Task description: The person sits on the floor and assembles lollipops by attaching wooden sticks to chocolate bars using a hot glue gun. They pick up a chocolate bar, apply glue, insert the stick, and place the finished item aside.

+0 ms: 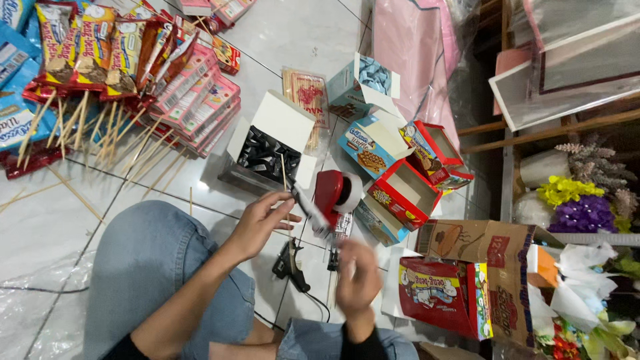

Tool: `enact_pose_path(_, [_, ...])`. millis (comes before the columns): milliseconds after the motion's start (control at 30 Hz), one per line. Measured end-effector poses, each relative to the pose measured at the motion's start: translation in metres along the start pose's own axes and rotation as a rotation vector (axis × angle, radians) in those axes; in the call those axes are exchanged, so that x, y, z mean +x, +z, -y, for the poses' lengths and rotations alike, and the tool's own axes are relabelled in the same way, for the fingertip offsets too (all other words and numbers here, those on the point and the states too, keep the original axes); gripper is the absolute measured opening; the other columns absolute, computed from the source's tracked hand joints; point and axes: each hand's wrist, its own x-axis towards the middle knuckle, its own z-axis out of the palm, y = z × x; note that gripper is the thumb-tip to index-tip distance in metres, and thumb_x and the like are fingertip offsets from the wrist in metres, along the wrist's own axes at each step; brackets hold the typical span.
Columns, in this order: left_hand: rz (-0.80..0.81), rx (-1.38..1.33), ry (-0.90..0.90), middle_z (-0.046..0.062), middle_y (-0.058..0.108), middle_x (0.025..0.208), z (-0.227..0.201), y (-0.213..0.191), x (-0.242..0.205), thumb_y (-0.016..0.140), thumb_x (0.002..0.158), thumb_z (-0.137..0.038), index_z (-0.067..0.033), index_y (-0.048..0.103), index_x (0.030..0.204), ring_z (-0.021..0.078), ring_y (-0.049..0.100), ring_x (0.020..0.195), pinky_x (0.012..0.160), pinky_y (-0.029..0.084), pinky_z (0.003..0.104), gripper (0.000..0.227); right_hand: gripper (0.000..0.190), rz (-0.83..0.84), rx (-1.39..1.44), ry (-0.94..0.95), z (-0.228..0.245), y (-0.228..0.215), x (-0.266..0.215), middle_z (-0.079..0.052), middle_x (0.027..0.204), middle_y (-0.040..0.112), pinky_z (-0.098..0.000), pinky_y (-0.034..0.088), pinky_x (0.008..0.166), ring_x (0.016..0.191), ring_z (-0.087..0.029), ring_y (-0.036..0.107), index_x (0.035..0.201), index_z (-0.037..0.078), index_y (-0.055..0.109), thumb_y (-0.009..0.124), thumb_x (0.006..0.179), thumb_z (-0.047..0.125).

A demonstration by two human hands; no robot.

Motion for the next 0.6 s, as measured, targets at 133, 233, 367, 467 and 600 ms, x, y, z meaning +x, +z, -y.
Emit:
enact_pose_path(133, [0.016,-0.033,-0.058,0.001,0.063,0.112,0.01,0.006,0.002,0.053,0.09,-0.03,-0.0108,0.064,0.118,0.0132,0.063,0.094,0.071,0.055,0.029,0.036,0.022,0.242,-0.072,-0.225,0.01,0.001,-0.047,-0.015,0.096,0.066,-0.04,0.057,0.069,0.083,-0.028,0.07,0.106,0.013,0.059,0.067,0.087,0.005])
enact_pose_path(233, [0.049,-0.063,-0.072,-0.001,0.067,0.118,0.016,0.011,0.001,0.061,0.087,-0.024,-0.0095,0.064,0.109,0.0191,0.074,0.092,0.07,0.048,0.024,0.027,0.012,0.366,-0.049,-0.15,0.012,0.0,-0.054,-0.02,0.101,0.063,-0.0445,0.056,0.071,0.084,-0.033,0.066,0.101,0.005,0.063,0.064,0.09,0.008])
enact_pose_path(367, [0.233,0.267,0.189,0.008,0.059,0.101,0.015,0.024,-0.007,0.064,0.087,-0.015,-0.0009,0.066,0.105,0.014,0.062,0.087,0.074,0.052,0.029,0.023,0.025,0.097,0.047,0.217,-0.016,-0.005,-0.057,-0.018,0.102,0.06,-0.0457,0.047,0.083,0.096,-0.034,0.061,0.1,0.005,0.066,0.057,0.089,0.025])
enact_pose_path(467, [0.449,0.367,0.227,0.013,0.066,0.106,0.014,0.038,-0.012,0.061,0.089,-0.013,-0.0001,0.067,0.11,0.0225,0.067,0.089,0.075,0.058,0.038,0.025,0.029,0.047,0.156,0.496,-0.01,-0.018,-0.027,-0.017,0.113,0.056,-0.0465,0.045,0.087,0.101,-0.033,0.059,0.113,-0.001,0.06,0.061,0.091,0.019])
enact_pose_path(600, [0.603,0.425,0.225,0.011,0.068,0.106,0.024,0.046,-0.014,0.058,0.093,-0.016,-0.0018,0.067,0.108,0.0234,0.065,0.093,0.08,0.054,0.041,0.023,0.026,0.132,0.331,0.673,-0.012,-0.031,-0.019,-0.014,0.107,0.064,-0.0367,0.046,0.08,0.091,-0.023,0.06,0.107,0.002,0.065,0.06,0.091,0.022])
